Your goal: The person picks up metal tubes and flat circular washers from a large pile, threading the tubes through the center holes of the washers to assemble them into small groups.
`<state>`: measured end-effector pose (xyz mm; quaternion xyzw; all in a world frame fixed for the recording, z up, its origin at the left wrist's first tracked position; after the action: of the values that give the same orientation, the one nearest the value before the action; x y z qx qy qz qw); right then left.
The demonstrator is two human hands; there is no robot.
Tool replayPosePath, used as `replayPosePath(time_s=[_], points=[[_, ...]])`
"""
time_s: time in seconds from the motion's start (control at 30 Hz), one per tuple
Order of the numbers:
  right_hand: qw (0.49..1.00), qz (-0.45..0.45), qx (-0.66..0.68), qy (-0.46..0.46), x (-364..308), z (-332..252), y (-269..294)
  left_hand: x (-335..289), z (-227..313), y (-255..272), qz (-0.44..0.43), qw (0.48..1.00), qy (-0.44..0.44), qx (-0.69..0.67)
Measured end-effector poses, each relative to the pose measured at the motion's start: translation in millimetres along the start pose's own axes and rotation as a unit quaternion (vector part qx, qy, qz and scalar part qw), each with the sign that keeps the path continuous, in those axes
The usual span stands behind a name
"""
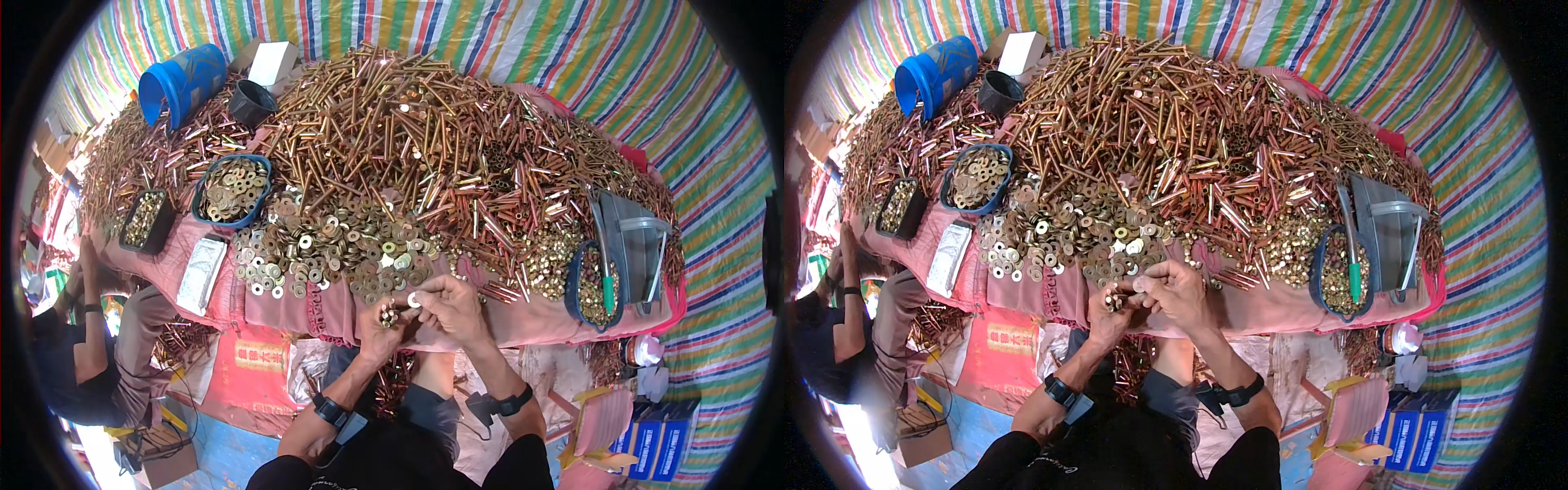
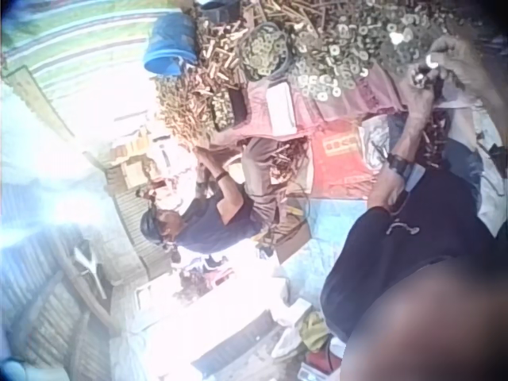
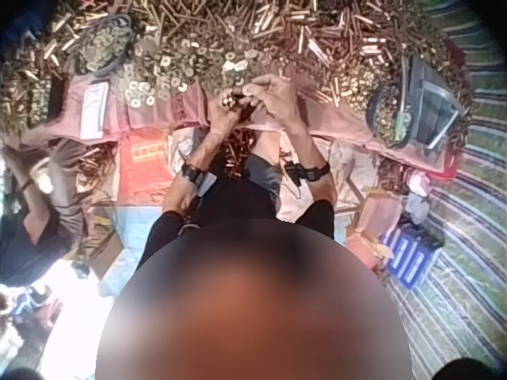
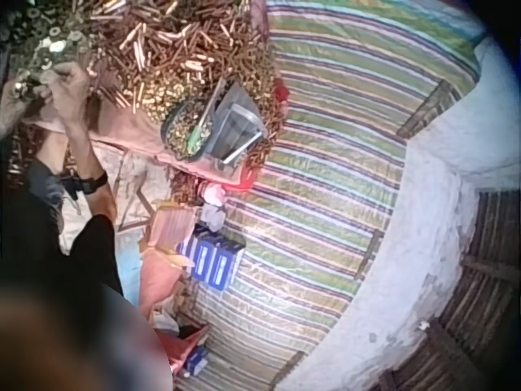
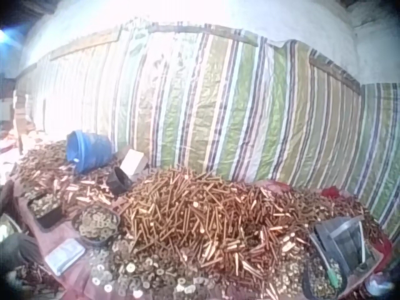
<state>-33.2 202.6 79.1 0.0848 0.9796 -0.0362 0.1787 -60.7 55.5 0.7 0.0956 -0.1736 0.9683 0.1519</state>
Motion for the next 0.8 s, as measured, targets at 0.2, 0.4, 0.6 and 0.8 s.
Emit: replayPosePath(time_s=[0.2, 0.4, 0.6, 0.8], points=[[0.969, 0.186, -0.14, 0.082, -18.4, -4.8, 58.0, 0.4, -4.3, 0.9, -0.023, 0.999, -0.012, 0.028], [0.823, 0.338, -0.45, 0.079, -43.3, 12.1, 160.1, 4.2, -4.1, -2.0, -0.009, 1.0, -0.022, -0.007], [0.755, 0.267, -0.588, 0.113, -41.7, 14.4, 146.4, 3.2, -7.9, 0.0, -0.022, 1.0, -0.019, 0.006], [0.697, 0.213, -0.67, 0.143, -39.7, 6.0, 133.7, 3.1, -10.0, 1.3, -0.022, 0.999, -0.027, 0.011]])
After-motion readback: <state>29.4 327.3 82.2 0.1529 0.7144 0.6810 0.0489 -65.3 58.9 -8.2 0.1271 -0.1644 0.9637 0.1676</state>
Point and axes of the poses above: each hand's wrist, its own x-axis towards the middle knuckle, its own y-axis out of the back of the hand, z = x × y, the point moved 7 cm from there along x, towards the middle knuckle, and after that the axes turned 9 degrees about -y, right-handed, at the moved point
